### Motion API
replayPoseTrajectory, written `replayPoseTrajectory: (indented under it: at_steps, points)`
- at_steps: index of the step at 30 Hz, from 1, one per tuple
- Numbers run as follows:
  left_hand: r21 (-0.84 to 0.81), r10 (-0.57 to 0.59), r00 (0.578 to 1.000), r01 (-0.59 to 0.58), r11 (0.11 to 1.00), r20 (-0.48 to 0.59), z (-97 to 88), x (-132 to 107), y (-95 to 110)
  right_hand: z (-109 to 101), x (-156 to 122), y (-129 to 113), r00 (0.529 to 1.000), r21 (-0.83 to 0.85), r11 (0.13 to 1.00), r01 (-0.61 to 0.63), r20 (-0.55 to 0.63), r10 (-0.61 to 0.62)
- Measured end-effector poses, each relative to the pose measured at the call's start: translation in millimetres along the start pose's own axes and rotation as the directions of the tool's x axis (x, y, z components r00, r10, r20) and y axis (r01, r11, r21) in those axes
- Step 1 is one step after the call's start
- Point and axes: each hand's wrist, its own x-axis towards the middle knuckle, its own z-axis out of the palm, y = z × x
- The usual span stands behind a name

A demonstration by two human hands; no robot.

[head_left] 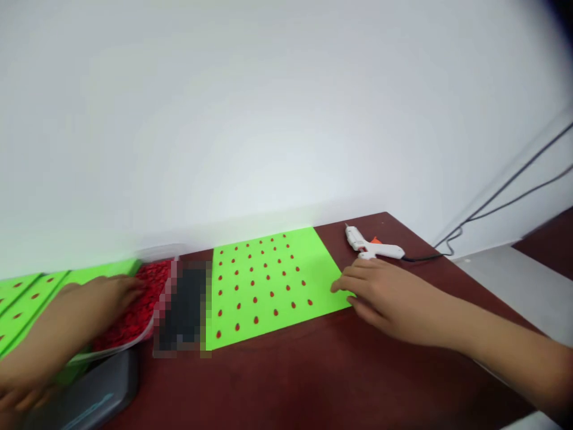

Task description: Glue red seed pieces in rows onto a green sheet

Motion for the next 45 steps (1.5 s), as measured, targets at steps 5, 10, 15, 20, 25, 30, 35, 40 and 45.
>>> replayPoseTrajectory:
  at_steps: [5, 10, 15, 20, 25, 30, 35, 40, 45]
  points:
    - [0.257, -0.113, 0.952, 0.038, 0.966, 0.285, -13.8, -3, 16, 25, -2, 9, 0.991, 0.047, 0.999, -0.006, -0.136, 0.012]
    - [0.289, -0.019, 0.976, -0.045, 0.956, 0.215, 0.5, -9, 22, 32, 9, 17, 0.980, 0.101, 0.993, -0.055, -0.185, 0.073]
    - [0.318, 0.053, 0.980, -0.112, 0.941, 0.190, -15.8, -10, 30, 48, 21, 27, 0.958, 0.159, 0.979, -0.125, -0.238, 0.161]
    - [0.283, -0.091, 0.991, 0.059, 0.957, 0.101, -43.9, -13, 60, 50, 20, 32, 0.943, 0.210, 0.972, -0.107, -0.288, 0.166]
    - [0.011, 0.015, 0.997, -0.016, 1.000, 0.076, -25.5, -74, 89, 35, 19, -21, 0.982, 0.435, 0.891, -0.131, -0.067, 0.178]
    - [-0.040, 0.113, 0.992, -0.110, 0.993, 0.058, 1.3, -132, 84, 48, 44, -106, 0.993, 0.505, 0.862, -0.048, 0.117, -0.013]
    - [-0.118, 0.220, 0.975, -0.217, 0.969, 0.014, -5.5, -148, 70, 65, 78, -168, 0.978, 0.433, 0.900, -0.044, 0.205, -0.050]
    - [-0.110, 0.301, 0.950, -0.309, 0.945, -0.077, -1.4, -175, 51, 81, 106, -204, 0.990, 0.201, 0.980, 0.000, 0.139, -0.028]
    - [-0.113, 0.300, 0.945, -0.314, 0.942, -0.130, 22.5, -199, 35, 93, 143, -228, 0.985, -0.188, 0.981, 0.049, 0.171, -0.016]
